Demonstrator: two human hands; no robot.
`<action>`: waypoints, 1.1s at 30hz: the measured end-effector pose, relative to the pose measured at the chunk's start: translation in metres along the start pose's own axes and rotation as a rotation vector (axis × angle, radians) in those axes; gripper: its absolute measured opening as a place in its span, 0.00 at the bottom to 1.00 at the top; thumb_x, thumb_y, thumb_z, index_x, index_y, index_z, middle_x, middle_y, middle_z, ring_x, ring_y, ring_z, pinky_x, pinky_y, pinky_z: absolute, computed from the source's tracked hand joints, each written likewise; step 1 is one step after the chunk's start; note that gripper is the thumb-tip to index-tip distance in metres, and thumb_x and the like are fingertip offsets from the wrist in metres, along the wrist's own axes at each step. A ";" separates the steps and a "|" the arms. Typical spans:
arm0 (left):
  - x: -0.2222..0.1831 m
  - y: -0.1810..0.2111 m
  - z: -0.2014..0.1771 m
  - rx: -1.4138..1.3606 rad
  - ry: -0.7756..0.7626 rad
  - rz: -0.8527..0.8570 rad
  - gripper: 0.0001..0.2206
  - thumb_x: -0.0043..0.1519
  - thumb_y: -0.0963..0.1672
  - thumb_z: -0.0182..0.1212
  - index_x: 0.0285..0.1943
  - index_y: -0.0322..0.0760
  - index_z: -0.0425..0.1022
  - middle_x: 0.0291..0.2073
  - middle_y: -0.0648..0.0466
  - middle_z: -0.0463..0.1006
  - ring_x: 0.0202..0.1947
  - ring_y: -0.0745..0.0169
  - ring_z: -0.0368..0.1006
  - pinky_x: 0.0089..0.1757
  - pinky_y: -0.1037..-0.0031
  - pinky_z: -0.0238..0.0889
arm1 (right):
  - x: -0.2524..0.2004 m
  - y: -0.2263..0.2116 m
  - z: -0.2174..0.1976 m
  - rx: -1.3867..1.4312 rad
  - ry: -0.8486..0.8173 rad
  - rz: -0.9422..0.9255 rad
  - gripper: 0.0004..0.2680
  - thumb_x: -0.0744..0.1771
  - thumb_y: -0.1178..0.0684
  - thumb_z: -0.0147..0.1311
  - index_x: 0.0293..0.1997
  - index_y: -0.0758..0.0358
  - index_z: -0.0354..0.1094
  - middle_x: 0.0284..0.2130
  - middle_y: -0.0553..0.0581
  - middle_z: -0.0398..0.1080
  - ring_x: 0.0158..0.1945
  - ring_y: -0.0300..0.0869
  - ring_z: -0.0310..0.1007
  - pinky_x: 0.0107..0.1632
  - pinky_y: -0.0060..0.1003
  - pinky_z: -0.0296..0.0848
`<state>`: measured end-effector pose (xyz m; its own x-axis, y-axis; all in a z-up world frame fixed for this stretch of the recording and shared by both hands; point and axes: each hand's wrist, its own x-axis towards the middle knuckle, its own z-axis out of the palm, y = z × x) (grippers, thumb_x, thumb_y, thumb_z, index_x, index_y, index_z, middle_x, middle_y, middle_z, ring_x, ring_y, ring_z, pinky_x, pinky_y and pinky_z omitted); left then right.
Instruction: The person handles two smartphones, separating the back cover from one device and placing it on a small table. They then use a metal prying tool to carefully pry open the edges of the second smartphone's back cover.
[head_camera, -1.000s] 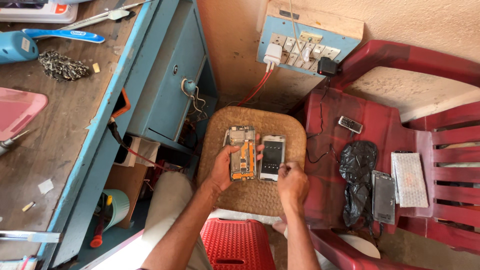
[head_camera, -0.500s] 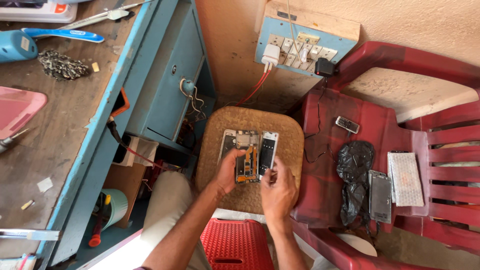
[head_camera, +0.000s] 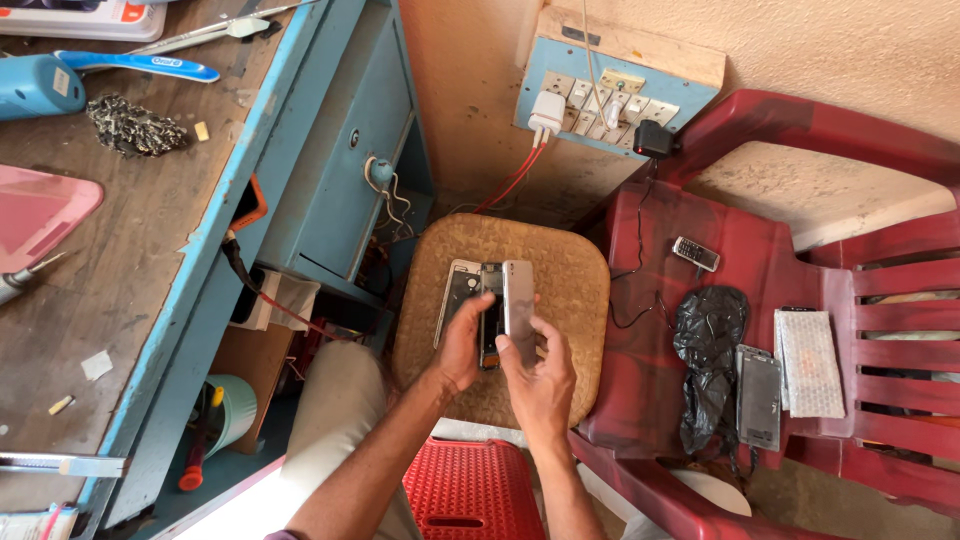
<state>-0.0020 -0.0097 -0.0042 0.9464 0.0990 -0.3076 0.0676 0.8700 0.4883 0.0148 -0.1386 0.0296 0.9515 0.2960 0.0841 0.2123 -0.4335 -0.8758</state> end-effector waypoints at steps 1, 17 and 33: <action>0.000 0.000 0.002 0.045 0.048 0.005 0.28 0.68 0.52 0.34 0.71 0.33 0.64 0.60 0.43 0.76 0.57 0.53 0.74 0.57 0.59 0.68 | 0.000 -0.002 0.001 -0.003 -0.017 -0.007 0.18 0.64 0.54 0.66 0.58 0.67 0.68 0.52 0.66 0.73 0.50 0.49 0.78 0.45 0.36 0.78; -0.004 0.007 0.016 0.087 -0.034 0.045 0.25 0.65 0.44 0.41 0.73 0.33 0.61 0.63 0.43 0.74 0.61 0.56 0.72 0.60 0.67 0.66 | -0.012 0.010 0.001 0.001 -0.080 0.080 0.24 0.64 0.47 0.62 0.64 0.66 0.60 0.55 0.68 0.70 0.55 0.56 0.74 0.52 0.47 0.75; 0.043 -0.039 -0.031 0.869 0.354 0.084 0.14 0.65 0.49 0.62 0.42 0.31 0.79 0.29 0.56 0.80 0.30 0.71 0.70 0.34 0.74 0.65 | 0.033 0.045 -0.105 -0.314 -0.263 0.361 0.21 0.64 0.42 0.59 0.60 0.61 0.67 0.43 0.61 0.80 0.47 0.47 0.81 0.51 0.41 0.77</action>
<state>0.0265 -0.0240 -0.0621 0.8173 0.4108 -0.4040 0.3504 0.2023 0.9145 0.0794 -0.2376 0.0429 0.8971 0.2667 -0.3522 -0.0225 -0.7686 -0.6394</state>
